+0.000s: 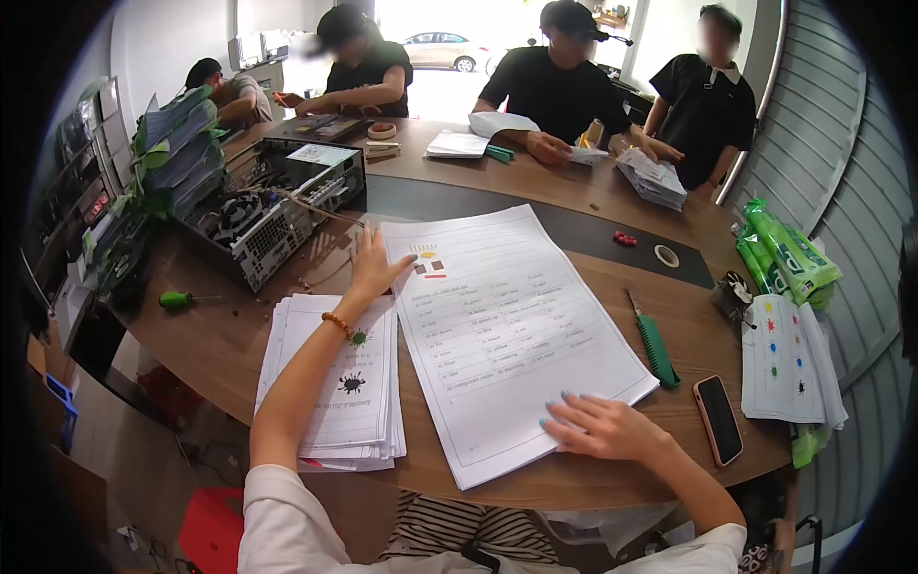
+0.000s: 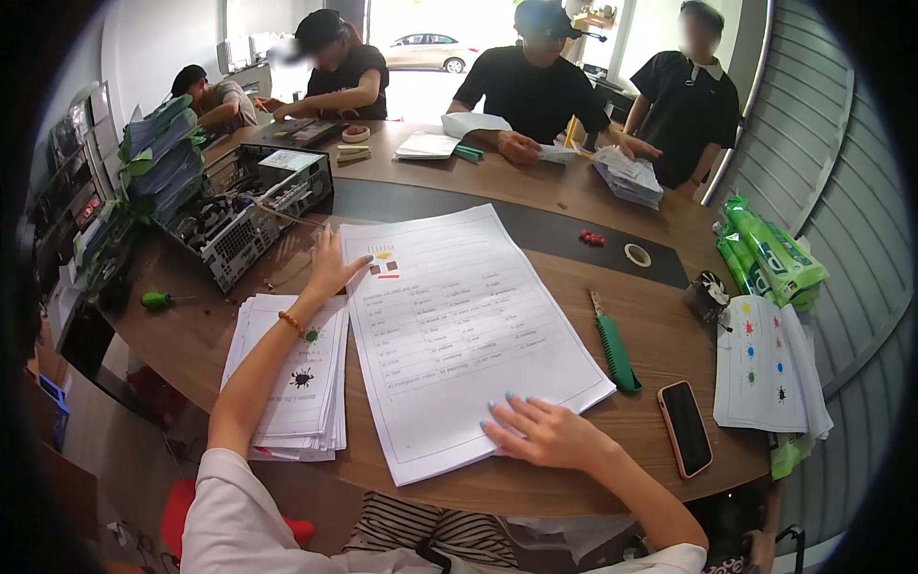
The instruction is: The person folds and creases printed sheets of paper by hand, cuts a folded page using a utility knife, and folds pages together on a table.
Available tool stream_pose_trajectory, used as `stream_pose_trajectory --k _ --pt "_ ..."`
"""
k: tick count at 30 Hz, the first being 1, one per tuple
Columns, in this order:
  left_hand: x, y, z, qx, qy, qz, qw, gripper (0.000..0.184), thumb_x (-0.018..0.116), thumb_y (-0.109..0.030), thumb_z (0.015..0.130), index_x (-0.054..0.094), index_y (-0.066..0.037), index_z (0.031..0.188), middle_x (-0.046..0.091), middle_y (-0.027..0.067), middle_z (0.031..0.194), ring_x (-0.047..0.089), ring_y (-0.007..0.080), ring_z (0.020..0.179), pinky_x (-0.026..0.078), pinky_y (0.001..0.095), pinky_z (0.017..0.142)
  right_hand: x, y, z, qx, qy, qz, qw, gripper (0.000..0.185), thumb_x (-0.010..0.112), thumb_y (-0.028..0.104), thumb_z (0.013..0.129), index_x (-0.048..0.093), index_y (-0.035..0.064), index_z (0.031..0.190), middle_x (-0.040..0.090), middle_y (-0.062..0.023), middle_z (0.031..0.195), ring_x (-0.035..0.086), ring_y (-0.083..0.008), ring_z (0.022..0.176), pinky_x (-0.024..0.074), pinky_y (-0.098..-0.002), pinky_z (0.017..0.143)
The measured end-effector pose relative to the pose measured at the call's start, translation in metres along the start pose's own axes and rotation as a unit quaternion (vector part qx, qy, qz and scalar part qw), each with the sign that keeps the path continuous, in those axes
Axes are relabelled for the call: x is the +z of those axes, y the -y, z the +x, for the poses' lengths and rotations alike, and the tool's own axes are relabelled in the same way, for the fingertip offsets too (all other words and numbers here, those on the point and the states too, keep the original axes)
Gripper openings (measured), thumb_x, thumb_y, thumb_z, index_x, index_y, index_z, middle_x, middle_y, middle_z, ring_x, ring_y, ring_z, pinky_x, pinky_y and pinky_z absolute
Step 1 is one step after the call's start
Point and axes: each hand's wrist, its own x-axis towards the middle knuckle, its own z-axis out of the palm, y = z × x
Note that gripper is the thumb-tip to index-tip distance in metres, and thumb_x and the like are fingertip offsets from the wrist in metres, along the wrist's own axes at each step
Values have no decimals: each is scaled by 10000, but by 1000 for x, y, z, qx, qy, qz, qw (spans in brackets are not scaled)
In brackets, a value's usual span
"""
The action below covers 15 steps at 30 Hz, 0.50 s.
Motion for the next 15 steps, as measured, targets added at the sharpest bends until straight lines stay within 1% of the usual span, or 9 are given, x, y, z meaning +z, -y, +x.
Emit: stream_pose_trajectory --k 1,3,4,5,6,8,9,11,15 --pt "2 2 2 -1 0 -1 1000 869 687 -433 708 317 112 1274 289 292 1347 279 412 1255 253 513 1007 -6 5 1 -8 -18 -32 999 264 588 140 803 557 19 1036 625 -115 1024 632 -253 911 531 -324 777" --pt "5 4 4 31 -44 -71 996 779 687 -360 727 357 118 1245 357 296 1295 356 406 1202 306 461 991 -11 11 3 21 -22 -20 999 254 580 105 790 556 2 1021 628 -118 1012 632 -251 910 530 -327 780" --pt "5 5 3 29 -40 -72 996 779 687 -360 727 357 118 1245 357 296 1295 356 406 1202 306 461 991 -14 15 4 50 -25 -9 998 244 571 71 778 555 -14 1006 631 -121 1000 632 -248 910 529 -330 784" --pt "6 5 3 33 -57 -93 994 734 681 -317 737 368 119 1237 382 295 1270 379 401 1184 326 432 982 -21 18 8 60 -19 -2 998 226 566 43 760 560 -10 980 636 -120 981 637 -239 891 529 -329 777" --pt "5 4 3 37 -74 -113 990 690 675 -275 747 378 119 1229 408 294 1245 403 395 1167 346 403 973 -26 19 10 60 -18 -1 998 226 566 43 760 560 -10 980 636 -120 981 637 -239 891 529 -329 777" --pt "3 3 1 30 -75 -115 990 666 669 -249 750 383 121 1225 415 293 1235 418 390 1154 356 390 966 -33 20 13 67 13 -21 997 115 567 57 787 570 0 888 643 -87 931 639 -184 878 527 -289 748" --pt "1 2 1 25 -80 -117 990 643 664 -224 754 388 122 1221 423 291 1224 433 385 1142 366 376 958 -35 20 14 67 13 -20 997 115 567 57 787 570 0 888 643 -87 931 639 -184 878 527 -289 748" --pt "-2 -1 0 23 -81 -129 988 618 660 -219 756 406 119 1207 432 286 1215 444 385 1128 372 376 951 -38 20 15 97 4 -16 995 77 582 67 770 571 25 834 651 -58 872 644 -161 839 524 -291 742" --pt "-5 -1 3 -3 -81 -179 981 533 657 -212 757 473 85 1159 474 256 1172 482 375 1080 392 383 923 -44 19 17 93 -17 -45 994 73 592 84 754 575 40 810 654 -40 817 649 -151 810 523 -311 753"
